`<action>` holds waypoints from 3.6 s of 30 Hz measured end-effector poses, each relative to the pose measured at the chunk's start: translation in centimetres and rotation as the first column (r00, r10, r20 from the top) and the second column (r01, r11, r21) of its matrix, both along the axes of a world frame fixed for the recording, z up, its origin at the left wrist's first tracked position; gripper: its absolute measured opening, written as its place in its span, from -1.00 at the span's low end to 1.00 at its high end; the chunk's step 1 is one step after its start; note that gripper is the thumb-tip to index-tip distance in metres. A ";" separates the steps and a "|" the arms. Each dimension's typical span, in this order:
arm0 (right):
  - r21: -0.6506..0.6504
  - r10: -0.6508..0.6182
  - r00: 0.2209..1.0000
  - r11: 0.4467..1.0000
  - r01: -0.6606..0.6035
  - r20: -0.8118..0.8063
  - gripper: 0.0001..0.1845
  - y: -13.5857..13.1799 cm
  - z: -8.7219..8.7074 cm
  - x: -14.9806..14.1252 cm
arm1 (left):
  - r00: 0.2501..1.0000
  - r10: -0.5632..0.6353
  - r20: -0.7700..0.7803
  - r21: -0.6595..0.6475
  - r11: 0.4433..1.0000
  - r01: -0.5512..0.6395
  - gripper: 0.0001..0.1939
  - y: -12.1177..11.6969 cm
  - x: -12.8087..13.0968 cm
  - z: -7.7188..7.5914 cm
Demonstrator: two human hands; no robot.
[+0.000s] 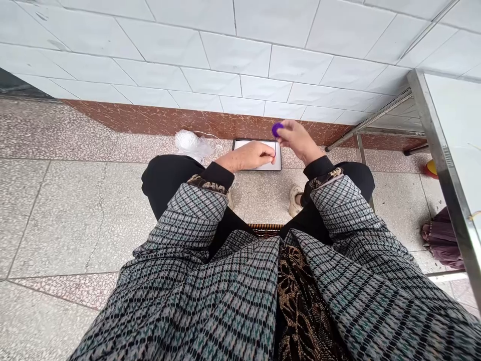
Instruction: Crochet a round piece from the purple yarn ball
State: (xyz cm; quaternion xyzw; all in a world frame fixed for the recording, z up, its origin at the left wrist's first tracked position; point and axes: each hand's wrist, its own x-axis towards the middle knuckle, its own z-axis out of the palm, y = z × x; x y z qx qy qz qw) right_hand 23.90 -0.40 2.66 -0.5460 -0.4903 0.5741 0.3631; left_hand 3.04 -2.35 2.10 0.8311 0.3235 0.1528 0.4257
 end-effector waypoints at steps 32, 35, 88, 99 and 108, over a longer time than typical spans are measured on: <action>-0.165 0.342 0.938 0.930 -0.329 0.057 -0.61 -1.7 1.3 -2.2 | 0.912 0.410 -0.005 0.277 0.877 -0.393 -0.80 1.1 -2.6 -1.0; -0.137 0.321 0.945 0.936 -0.326 -0.054 -0.63 -2.1 2.0 -2.5 | 0.892 0.451 -0.024 0.261 0.865 -0.429 -0.80 1.3 -2.4 -1.5; -0.104 0.018 0.908 0.992 -0.068 -0.420 -0.84 -1.2 1.5 -2.2 | 0.973 0.224 -0.052 -0.029 0.974 -0.226 -0.74 0.3 -1.1 -2.6; -0.221 0.302 0.941 0.939 -0.265 0.151 -0.72 -1.2 0.9 -2.2 | 0.947 0.297 0.120 0.089 0.947 -0.309 -0.80 0.2 -2.9 0.0; -0.191 0.252 0.911 0.926 -0.326 -0.327 -0.77 -1.5 2.1 -1.7 | 0.857 0.516 0.016 0.015 0.856 -0.516 -0.80 1.1 -2.6 -0.5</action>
